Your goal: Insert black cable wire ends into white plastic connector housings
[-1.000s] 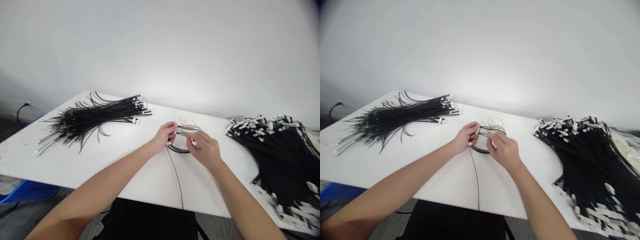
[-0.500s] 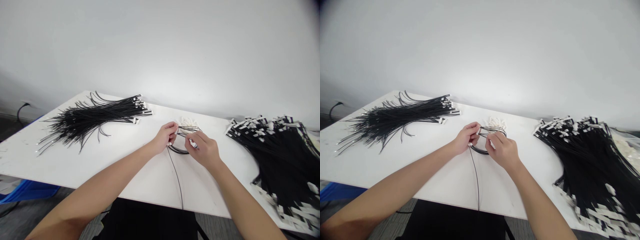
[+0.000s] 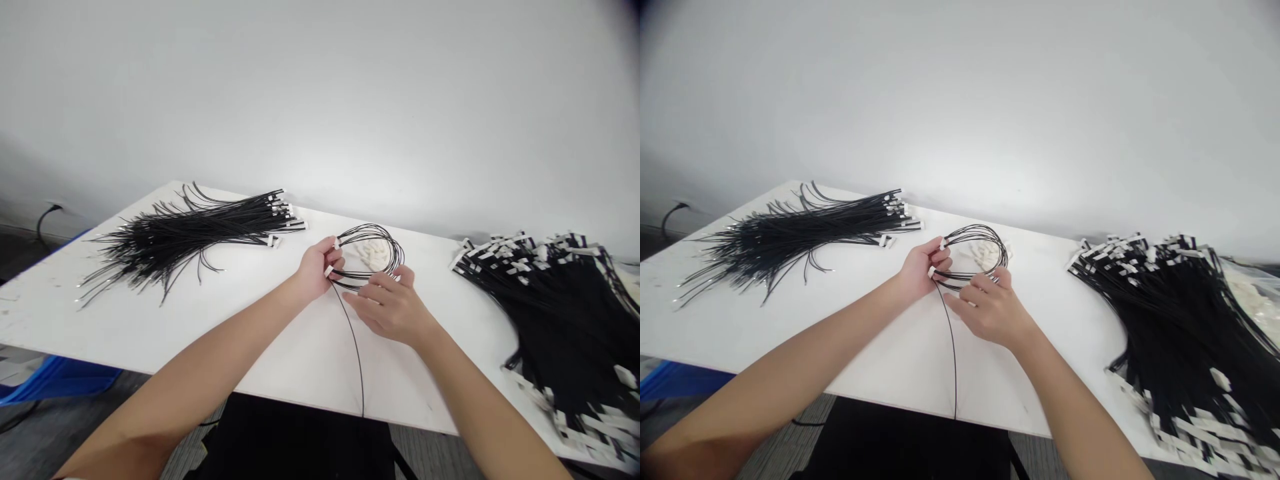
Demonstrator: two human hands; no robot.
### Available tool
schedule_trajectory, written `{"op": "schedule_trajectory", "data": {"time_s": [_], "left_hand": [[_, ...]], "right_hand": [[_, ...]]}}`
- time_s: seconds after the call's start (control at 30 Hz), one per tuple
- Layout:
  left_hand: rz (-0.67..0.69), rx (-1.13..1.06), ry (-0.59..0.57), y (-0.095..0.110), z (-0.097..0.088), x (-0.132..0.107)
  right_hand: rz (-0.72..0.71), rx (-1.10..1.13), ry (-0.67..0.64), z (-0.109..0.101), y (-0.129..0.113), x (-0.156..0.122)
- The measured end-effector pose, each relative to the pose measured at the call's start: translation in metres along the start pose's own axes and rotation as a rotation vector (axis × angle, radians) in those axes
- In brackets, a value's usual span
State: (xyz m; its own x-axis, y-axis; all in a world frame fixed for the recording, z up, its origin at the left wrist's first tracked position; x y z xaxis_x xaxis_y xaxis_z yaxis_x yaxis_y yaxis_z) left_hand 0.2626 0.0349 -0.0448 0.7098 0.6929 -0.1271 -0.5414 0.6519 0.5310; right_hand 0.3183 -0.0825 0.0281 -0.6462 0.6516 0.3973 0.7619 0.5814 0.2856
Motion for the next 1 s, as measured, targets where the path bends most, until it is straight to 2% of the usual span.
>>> {"op": "schedule_trajectory", "data": {"time_s": [0.1,0.2,0.3,0.37,0.43,0.53,0.6,0.67,0.77,0.87,0.93,1.0], "left_hand": [[0.008,-0.027,0.045,0.000,-0.005,0.001],[0.014,-0.017,0.074,0.000,-0.007,0.002],[0.011,-0.006,0.073,0.000,-0.008,0.002],[0.012,-0.006,0.067,0.000,-0.008,0.002],[0.016,-0.007,0.065,0.000,-0.009,0.002],[0.020,-0.005,0.074,0.000,-0.010,0.002],[0.022,0.001,0.078,0.001,-0.010,0.002],[0.021,0.009,0.072,0.001,-0.009,0.002],[0.024,0.023,0.068,0.002,-0.008,0.002],[0.024,0.032,0.062,0.001,-0.008,0.002],[0.020,0.040,0.053,0.001,-0.008,0.002],[0.023,0.056,0.047,0.001,-0.007,0.003]], "right_hand": [[-0.093,0.004,-0.070,0.009,-0.010,0.003],[-0.110,0.064,-0.025,0.005,-0.011,0.005],[-0.010,0.265,0.076,-0.004,0.003,0.003],[0.125,0.497,0.154,-0.006,0.022,-0.002],[0.335,0.768,0.299,-0.005,0.048,-0.012],[0.715,1.111,0.655,0.003,0.086,-0.040],[0.888,1.265,0.870,0.008,0.102,-0.056],[0.977,1.384,1.009,0.010,0.115,-0.066],[1.070,1.551,1.150,0.015,0.132,-0.078],[1.118,1.732,1.302,0.026,0.143,-0.092],[1.118,1.829,1.371,0.032,0.147,-0.096],[1.134,1.892,1.377,0.037,0.146,-0.096]]}}
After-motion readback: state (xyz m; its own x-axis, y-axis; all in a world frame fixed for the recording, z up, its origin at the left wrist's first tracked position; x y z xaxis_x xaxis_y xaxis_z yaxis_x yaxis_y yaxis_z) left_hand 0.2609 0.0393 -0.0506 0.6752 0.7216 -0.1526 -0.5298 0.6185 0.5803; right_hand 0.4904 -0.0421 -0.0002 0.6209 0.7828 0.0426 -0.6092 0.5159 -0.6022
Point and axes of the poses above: each hand's wrist, its own x-axis towards the middle knuckle, its own z-axis out of the palm, y = z × x, the point moved 8 cm from there along x, towards the middle knuckle, and after that the axes turned 14 degrees about -y, right-handed, at the moved point
